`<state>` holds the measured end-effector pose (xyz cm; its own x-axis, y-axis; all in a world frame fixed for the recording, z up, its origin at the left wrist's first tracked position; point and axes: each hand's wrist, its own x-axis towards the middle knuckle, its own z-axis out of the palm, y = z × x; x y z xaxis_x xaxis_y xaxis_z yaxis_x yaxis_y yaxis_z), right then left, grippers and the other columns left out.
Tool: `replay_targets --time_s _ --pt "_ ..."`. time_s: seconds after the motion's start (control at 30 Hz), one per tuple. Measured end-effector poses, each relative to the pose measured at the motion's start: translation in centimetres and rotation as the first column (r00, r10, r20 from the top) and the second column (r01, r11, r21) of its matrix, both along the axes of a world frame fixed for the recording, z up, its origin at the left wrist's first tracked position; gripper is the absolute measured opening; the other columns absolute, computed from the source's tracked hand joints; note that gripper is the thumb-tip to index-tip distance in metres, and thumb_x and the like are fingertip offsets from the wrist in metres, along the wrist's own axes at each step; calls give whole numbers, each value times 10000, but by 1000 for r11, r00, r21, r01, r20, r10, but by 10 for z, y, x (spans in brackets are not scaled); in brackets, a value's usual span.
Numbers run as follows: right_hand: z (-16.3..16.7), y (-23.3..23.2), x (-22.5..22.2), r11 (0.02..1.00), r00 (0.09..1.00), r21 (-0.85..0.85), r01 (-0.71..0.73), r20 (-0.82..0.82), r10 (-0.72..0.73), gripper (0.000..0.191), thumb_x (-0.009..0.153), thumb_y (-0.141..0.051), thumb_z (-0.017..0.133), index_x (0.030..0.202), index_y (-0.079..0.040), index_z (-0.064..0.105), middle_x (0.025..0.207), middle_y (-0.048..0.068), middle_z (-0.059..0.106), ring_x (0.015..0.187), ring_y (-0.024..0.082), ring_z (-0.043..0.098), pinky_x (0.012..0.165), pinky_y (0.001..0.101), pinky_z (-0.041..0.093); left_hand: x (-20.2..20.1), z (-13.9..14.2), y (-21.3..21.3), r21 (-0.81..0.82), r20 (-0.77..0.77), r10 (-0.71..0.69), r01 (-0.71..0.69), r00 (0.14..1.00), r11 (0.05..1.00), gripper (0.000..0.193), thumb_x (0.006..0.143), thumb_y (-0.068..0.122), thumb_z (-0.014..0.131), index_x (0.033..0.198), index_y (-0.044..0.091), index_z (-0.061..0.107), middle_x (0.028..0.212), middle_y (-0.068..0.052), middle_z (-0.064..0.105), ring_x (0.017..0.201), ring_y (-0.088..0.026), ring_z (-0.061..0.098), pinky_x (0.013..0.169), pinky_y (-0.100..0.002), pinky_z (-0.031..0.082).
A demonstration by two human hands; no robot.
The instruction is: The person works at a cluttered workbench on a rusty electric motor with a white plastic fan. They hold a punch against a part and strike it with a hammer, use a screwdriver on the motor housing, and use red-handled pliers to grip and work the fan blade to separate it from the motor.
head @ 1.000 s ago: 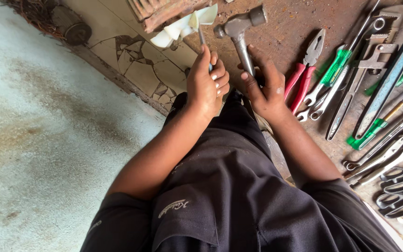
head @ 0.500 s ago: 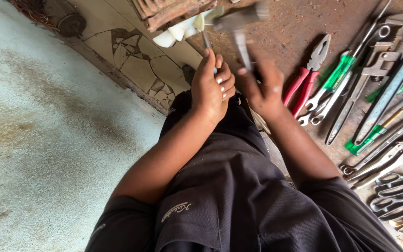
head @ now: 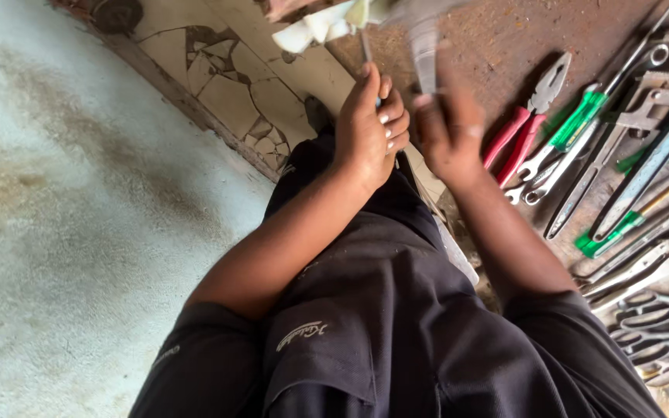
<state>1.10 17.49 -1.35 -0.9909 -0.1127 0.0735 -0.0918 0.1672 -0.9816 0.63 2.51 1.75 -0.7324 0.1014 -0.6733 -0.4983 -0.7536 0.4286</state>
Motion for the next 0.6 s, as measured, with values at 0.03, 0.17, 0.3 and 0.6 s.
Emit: replay_targets --time_s 0.03,0.17,0.3,0.6 --pt "0 0 0 999 998 49 -23 -55 25 463 1080 1 615 1525 27 490 1049 164 729 743 179 646 703 318 545 0 0 0 9 13 6 -6 1000 1000 388 1078 495 445 864 172 419 634 55 333 493 -76 273 431 -255 227" --pt "4 2 0 983 984 186 -15 -169 47 422 1069 -1 662 1479 3 560 978 136 710 729 177 655 697 325 533 -1 -8 0 43 17 -12 11 1000 999 390 1076 499 440 857 177 420 627 57 327 484 -76 265 424 -257 220" --pt "11 22 8 974 941 195 -113 -294 168 487 1048 -4 648 1511 -21 501 1090 186 696 966 250 682 851 380 540 3 -19 -13 29 45 -78 76 996 997 396 1064 506 443 829 189 409 595 56 340 445 -86 273 384 -264 205" --pt "3 92 43 920 892 -48 390 267 -364 683 939 135 500 1587 -53 395 1149 112 653 757 111 605 635 248 505 7 -51 15 -301 -90 -594 547 799 781 214 944 231 615 1110 122 534 672 24 465 476 -75 387 385 -264 307"
